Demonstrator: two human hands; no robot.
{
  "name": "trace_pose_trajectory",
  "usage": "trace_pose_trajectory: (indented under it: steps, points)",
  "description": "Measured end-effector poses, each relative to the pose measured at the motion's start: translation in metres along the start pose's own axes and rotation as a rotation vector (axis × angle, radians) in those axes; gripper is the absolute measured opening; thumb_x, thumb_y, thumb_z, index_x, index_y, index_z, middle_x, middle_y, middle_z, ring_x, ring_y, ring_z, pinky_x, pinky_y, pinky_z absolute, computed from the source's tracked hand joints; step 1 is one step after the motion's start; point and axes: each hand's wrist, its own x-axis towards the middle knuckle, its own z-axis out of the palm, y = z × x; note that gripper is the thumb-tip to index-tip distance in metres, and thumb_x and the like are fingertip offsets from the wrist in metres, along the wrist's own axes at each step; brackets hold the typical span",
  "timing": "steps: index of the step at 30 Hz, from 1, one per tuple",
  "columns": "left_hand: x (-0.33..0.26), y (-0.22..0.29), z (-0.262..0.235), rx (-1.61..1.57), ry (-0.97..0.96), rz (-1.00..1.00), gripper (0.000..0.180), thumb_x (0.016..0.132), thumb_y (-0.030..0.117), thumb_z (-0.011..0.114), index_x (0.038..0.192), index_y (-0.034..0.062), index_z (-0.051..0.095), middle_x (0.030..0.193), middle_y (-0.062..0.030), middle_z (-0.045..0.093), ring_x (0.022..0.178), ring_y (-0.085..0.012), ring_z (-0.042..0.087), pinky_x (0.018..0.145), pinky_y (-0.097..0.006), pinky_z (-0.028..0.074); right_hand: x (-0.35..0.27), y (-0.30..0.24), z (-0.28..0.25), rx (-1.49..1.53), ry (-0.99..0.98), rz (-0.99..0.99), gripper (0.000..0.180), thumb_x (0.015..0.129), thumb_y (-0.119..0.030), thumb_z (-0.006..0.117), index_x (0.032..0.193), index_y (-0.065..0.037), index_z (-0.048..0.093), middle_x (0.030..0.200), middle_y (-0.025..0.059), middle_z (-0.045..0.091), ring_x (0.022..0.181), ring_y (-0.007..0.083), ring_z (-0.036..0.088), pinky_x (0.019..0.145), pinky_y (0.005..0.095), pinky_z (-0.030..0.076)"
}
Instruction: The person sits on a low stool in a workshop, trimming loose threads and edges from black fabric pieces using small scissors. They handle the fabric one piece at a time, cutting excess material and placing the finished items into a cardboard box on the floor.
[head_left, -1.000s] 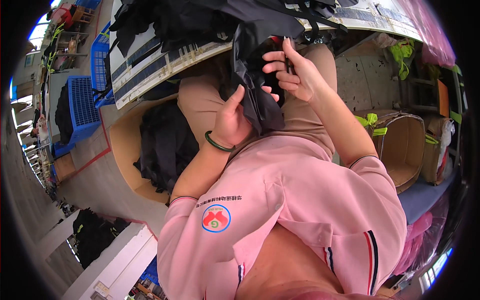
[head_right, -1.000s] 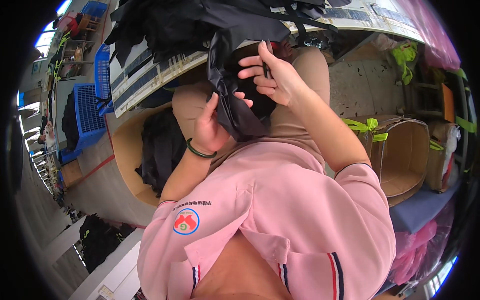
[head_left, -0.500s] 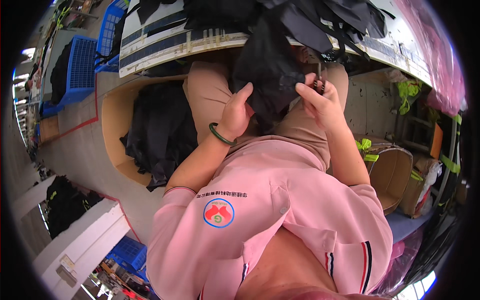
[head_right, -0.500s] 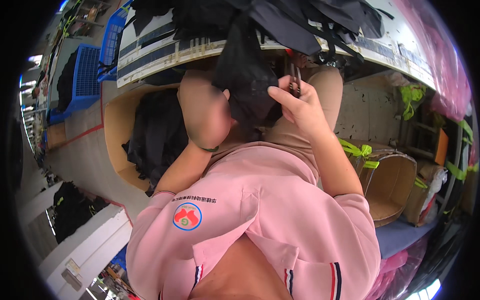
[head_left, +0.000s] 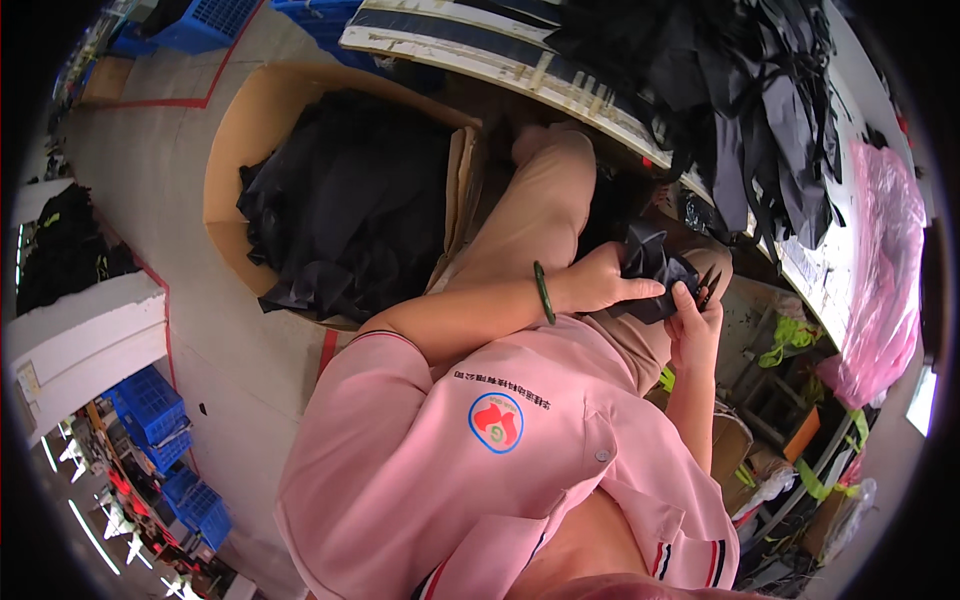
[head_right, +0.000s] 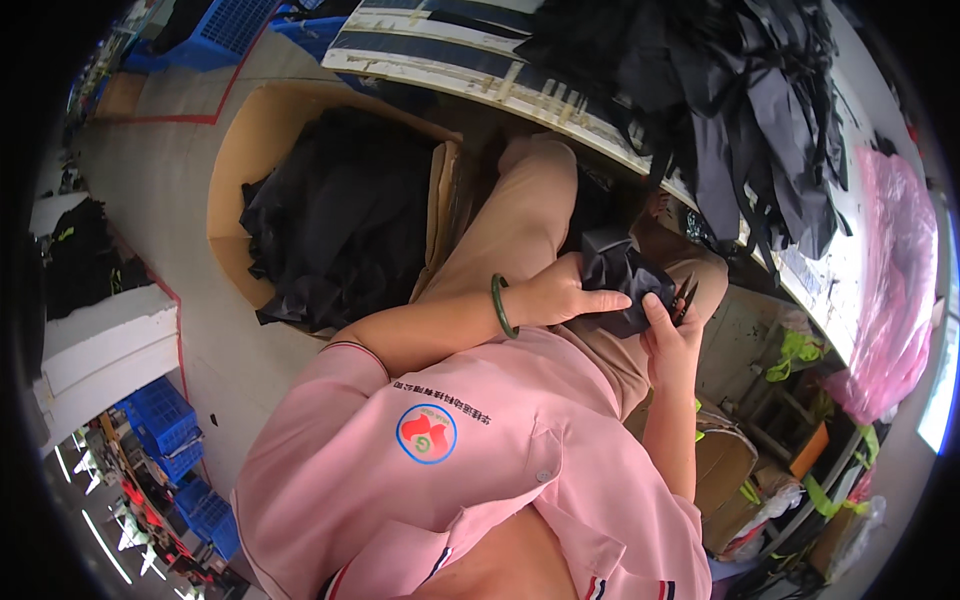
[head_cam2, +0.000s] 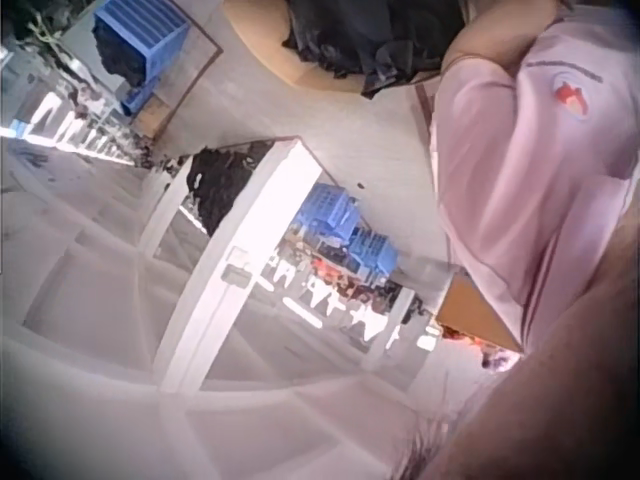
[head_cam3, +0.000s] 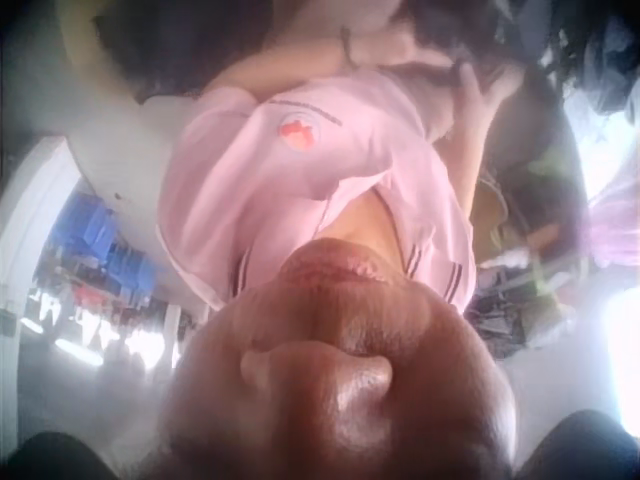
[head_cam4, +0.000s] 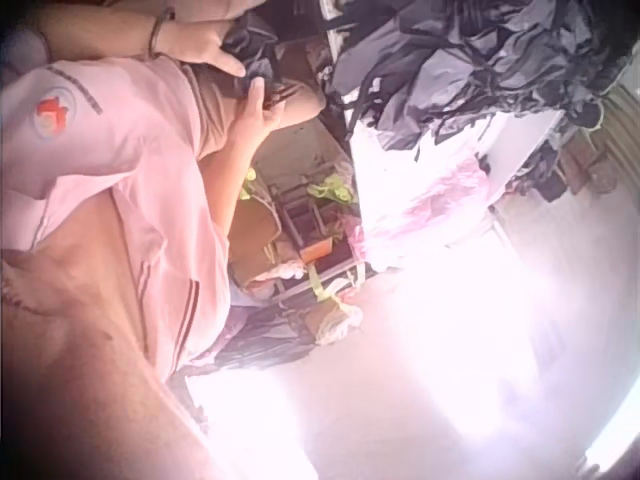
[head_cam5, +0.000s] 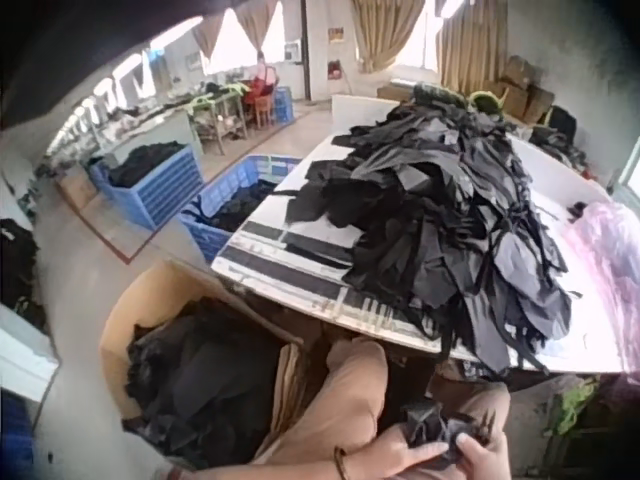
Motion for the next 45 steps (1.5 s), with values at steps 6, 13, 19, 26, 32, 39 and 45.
trace_pose_trajectory:
  steps: [6, 13, 19, 26, 32, 39, 45]
  points:
    - [-0.006, -0.006, -0.011, -0.139, -0.050, 0.026, 0.032, 0.085, 0.017, 0.068, 0.112, 0.0023, 0.058, 0.105, -0.0072, 0.063, 0.098, -0.0155, 0.055, 0.091, -0.031, 0.042, 0.010, -0.005, 0.015, 0.043, 0.063, 0.052, 0.022, 0.093, -0.019, 0.060, 0.073, -0.017, 0.051, 0.054, -0.0067, 0.049, 0.034, 0.0030, 0.030, 0.034, 0.0211, 0.019]
    - [-0.010, -0.002, -0.030, -0.193, -0.019, 0.040, 0.029, 0.084, 0.017, 0.069, 0.107, 0.0037, 0.059, 0.100, -0.0060, 0.063, 0.094, -0.0147, 0.055, 0.087, -0.030, 0.044, 0.025, -0.013, 0.032, 0.108, 0.047, 0.076, 0.022, 0.094, -0.020, 0.058, 0.073, -0.017, 0.052, 0.054, -0.0067, 0.048, 0.035, 0.0032, 0.029, 0.034, 0.0205, 0.020]
    - [-0.008, -0.003, -0.036, -0.188, 0.076, 0.099, 0.028, 0.083, 0.018, 0.071, 0.104, 0.0048, 0.059, 0.097, -0.0048, 0.063, 0.090, -0.0143, 0.055, 0.085, -0.030, 0.044, 0.025, -0.010, 0.032, 0.005, -0.014, 0.023, 0.021, 0.096, -0.028, 0.055, 0.083, -0.012, 0.053, 0.055, -0.0045, 0.047, 0.035, 0.0032, 0.027, 0.035, 0.0202, 0.019]
    - [-0.004, -0.006, -0.033, -0.219, 0.066, 0.124, 0.031, 0.082, 0.018, 0.071, 0.107, 0.0053, 0.058, 0.098, -0.0039, 0.062, 0.092, -0.0143, 0.055, 0.086, -0.030, 0.044, 0.023, -0.011, 0.007, -0.084, -0.215, -0.031, 0.020, 0.090, -0.010, 0.062, 0.074, -0.009, 0.049, 0.057, -0.0048, 0.042, 0.040, 0.0041, 0.031, 0.038, 0.0209, 0.025]
    - [0.000, -0.002, -0.026, -0.190, 0.041, 0.111, 0.031, 0.083, 0.017, 0.071, 0.108, 0.0059, 0.058, 0.097, -0.0033, 0.062, 0.091, -0.0137, 0.055, 0.085, -0.030, 0.044, 0.014, -0.013, 0.002, -0.150, -0.174, -0.060, 0.019, 0.086, -0.004, 0.064, 0.073, -0.007, 0.052, 0.057, -0.0038, 0.045, 0.041, 0.0039, 0.034, 0.040, 0.0204, 0.026]
    - [0.004, 0.004, -0.024, -0.218, 0.032, 0.017, 0.031, 0.085, 0.021, 0.070, 0.108, 0.0025, 0.062, 0.100, -0.0017, 0.064, 0.090, -0.0087, 0.056, 0.083, -0.026, 0.045, 0.011, -0.011, -0.006, -0.099, -0.059, -0.097, 0.017, 0.082, -0.004, 0.068, 0.075, -0.008, 0.054, 0.058, -0.0045, 0.048, 0.041, 0.0035, 0.035, 0.039, 0.0206, 0.027]
    - [0.010, 0.056, -0.043, -0.265, 0.062, 0.008, 0.030, 0.091, 0.015, 0.060, 0.114, -0.0046, 0.059, 0.104, -0.0045, 0.064, 0.092, -0.0116, 0.059, 0.086, -0.026, 0.046, 0.009, -0.035, -0.001, 0.026, 0.046, -0.148, 0.012, 0.080, -0.001, 0.067, 0.079, -0.004, 0.055, 0.063, -0.0043, 0.048, 0.044, 0.0038, 0.038, 0.041, 0.0206, 0.028]
